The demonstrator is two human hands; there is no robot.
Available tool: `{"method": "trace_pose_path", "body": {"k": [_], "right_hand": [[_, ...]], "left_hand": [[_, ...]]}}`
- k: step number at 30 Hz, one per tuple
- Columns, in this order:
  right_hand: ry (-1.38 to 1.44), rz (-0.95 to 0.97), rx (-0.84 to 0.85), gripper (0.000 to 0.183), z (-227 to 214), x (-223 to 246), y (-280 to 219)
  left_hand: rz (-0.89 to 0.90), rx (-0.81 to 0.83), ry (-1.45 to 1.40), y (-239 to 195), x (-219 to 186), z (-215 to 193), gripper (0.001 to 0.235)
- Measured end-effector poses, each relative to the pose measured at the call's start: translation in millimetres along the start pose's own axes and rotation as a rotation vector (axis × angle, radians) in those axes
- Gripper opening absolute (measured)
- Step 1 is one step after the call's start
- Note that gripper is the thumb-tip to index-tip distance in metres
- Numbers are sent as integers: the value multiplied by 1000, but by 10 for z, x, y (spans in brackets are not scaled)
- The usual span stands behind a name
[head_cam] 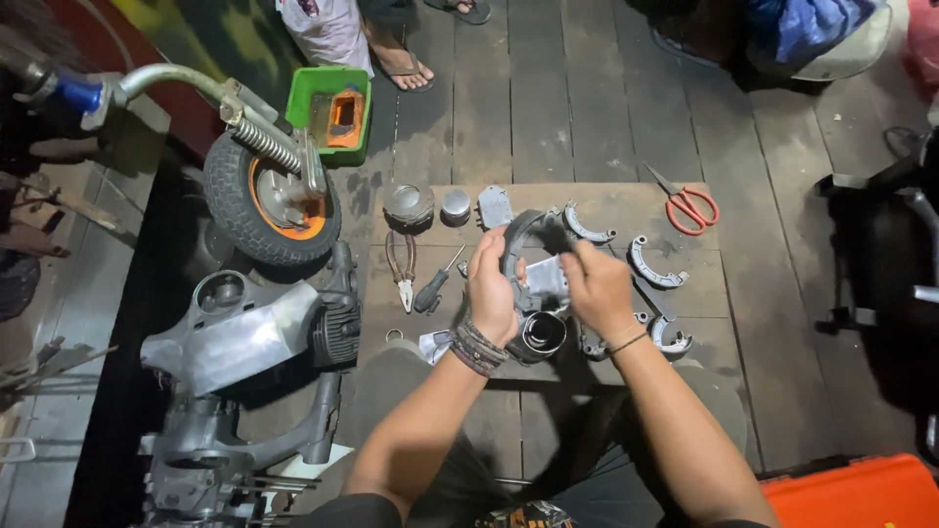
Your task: Cleaning motorcycle engine casing and brake components using a wire brush and a metal pick to remove dirt.
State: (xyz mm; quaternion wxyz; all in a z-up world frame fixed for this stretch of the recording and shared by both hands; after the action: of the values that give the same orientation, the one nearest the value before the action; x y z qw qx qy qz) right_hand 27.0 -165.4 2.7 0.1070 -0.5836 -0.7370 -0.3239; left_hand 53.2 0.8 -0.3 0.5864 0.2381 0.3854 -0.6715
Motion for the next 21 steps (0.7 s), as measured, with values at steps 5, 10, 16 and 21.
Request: {"method": "trace_pose_path", "body": {"k": [5,10,16,21], "right_hand": [[90,114,-93,26,-183,-27,-28],[4,-61,-4,14,105,206,-75],[-162,-193,-138,13,-39,126,40],[-60,-9,-184,14,-285,-139,34]], "left_hand": [[23,-10,-81,124,-89,-125,26],[31,-23,-80,168,-38,-181,28],[-4,10,-59,100,-81,-47,23],[-75,53,-89,141,55,-61,28]]}}
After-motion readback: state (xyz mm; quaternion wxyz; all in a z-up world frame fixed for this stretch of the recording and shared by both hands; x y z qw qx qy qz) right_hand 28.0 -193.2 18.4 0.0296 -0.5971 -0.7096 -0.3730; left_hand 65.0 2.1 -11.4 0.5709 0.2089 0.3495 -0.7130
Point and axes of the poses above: each hand's wrist, its own y-axis towards the middle knuckle, its own z-axis out of the palm, x = y × z, the point moved 7 cm from there along y, towards the middle knuckle, and after that the axes turned 6 degrees about x, right-handed, at the moved point
